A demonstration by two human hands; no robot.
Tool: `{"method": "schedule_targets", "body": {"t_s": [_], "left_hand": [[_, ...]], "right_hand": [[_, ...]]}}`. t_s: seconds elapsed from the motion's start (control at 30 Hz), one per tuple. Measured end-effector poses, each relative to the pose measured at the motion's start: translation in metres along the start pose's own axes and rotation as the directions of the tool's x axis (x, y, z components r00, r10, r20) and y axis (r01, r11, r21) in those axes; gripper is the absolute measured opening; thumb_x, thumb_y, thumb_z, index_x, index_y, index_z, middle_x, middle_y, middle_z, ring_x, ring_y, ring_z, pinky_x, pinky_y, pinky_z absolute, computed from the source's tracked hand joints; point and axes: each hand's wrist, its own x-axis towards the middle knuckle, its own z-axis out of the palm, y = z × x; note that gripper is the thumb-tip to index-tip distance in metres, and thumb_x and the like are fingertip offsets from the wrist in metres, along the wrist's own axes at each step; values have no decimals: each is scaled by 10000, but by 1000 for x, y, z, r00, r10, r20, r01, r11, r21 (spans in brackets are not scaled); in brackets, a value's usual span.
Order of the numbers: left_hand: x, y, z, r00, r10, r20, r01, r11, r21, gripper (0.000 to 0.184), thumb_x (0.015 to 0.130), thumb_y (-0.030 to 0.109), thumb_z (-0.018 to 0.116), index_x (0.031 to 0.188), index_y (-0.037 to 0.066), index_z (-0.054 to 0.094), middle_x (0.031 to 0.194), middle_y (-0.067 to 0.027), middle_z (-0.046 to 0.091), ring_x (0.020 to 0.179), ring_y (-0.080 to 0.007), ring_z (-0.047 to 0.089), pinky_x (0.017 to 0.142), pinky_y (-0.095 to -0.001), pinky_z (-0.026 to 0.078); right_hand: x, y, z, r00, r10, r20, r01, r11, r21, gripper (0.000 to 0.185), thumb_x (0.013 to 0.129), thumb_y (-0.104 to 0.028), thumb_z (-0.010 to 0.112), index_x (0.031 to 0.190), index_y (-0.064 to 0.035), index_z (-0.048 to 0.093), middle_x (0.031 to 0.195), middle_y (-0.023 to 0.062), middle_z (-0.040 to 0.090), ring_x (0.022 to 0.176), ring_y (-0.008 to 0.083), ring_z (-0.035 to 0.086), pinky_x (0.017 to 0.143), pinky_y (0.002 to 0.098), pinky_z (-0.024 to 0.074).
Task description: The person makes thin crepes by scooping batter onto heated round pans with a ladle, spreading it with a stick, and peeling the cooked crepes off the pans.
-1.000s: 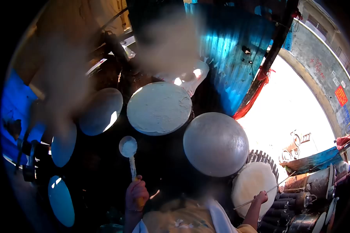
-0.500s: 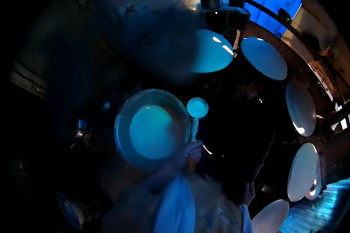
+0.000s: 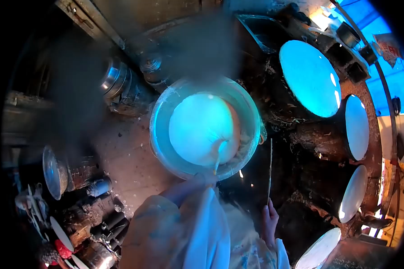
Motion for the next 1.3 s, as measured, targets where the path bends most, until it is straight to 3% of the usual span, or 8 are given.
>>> {"method": "schedule_targets", "body": {"t_s": [0.07, 0.13, 0.23, 0.3, 0.53, 0.77, 0.97, 1.3], "left_hand": [[-1, -7, 14, 995, 46, 91, -43, 998, -34, 336, 725, 78, 636, 1004, -20, 476, 794, -82, 597, 611, -164, 599, 462, -295, 438], [-7, -14, 32, 827, 516, 223, 194, 111, -975, 143, 814, 106, 555, 934, 49, 503, 679, 13, 496, 534, -78, 495, 447, -224, 362], [-43, 19, 45, 646, 742, 181, 500, -232, -834, 37, 881, 97, 459, 889, 92, 495, 577, 64, 344, 450, -39, 360, 432, -198, 312], [-85, 42, 43, 706, 699, 115, 350, -203, -914, 36, 886, 93, 458, 897, 97, 492, 567, 70, 332, 452, -35, 361, 441, -187, 309], [-211, 107, 35, 834, 503, -227, -286, 41, -957, 137, 899, 73, 444, 1027, 118, 427, 556, 60, 328, 403, -24, 315, 373, -167, 250], [-328, 146, 20, 612, 541, -577, -764, 219, -607, 226, 876, 35, 457, 1075, 118, 390, 513, 41, 302, 354, -15, 289, 319, -168, 234], [-334, 120, -4, 573, 616, -541, -750, 127, -649, 273, 888, 69, 464, 1154, 83, 404, 547, 41, 324, 367, -4, 300, 322, -162, 238], [-254, 138, -20, 770, 636, -50, -188, 152, -970, 250, 925, 70, 381, 1170, 35, 415, 598, 25, 347, 400, 8, 321, 356, -147, 277]], "right_hand": [[18, 14, 4, 980, -183, 83, 189, 979, -77, 395, 900, -107, 458, 1284, -13, 449, 875, 21, 609, 742, 77, 524, 679, 227, 441], [37, 19, 5, 984, -64, 168, 88, 986, -139, 390, 898, -115, 465, 1274, -11, 458, 860, 25, 621, 736, 92, 545, 669, 246, 452], [77, 73, 0, 970, -6, 243, 86, 943, -322, 377, 884, -141, 488, 1241, -17, 490, 821, 54, 651, 729, 149, 596, 657, 311, 475], [99, 96, 4, 908, -93, 408, 328, 763, -556, 356, 875, -154, 500, 1210, -38, 521, 805, 69, 653, 731, 154, 591, 658, 330, 474], [64, -26, 14, 823, -184, 538, 296, 946, -130, 342, 903, -127, 453, 1228, -31, 502, 821, 43, 608, 771, 82, 495, 724, 262, 437], [39, -117, 26, 582, -647, 493, 688, 715, 127, 389, 877, -68, 513, 1260, -17, 466, 950, 78, 628, 847, 101, 539, 786, 249, 429], [28, -130, 33, 256, -931, 259, 945, 298, 137, 383, 844, -36, 531, 1225, -2, 499, 855, 158, 611, 758, 199, 608, 736, 283, 454], [64, -77, -14, 695, -702, 154, 684, 580, -442, 320, 837, -176, 574, 1156, -180, 578, 712, 141, 532, 650, 302, 552, 589, 381, 438]]}}
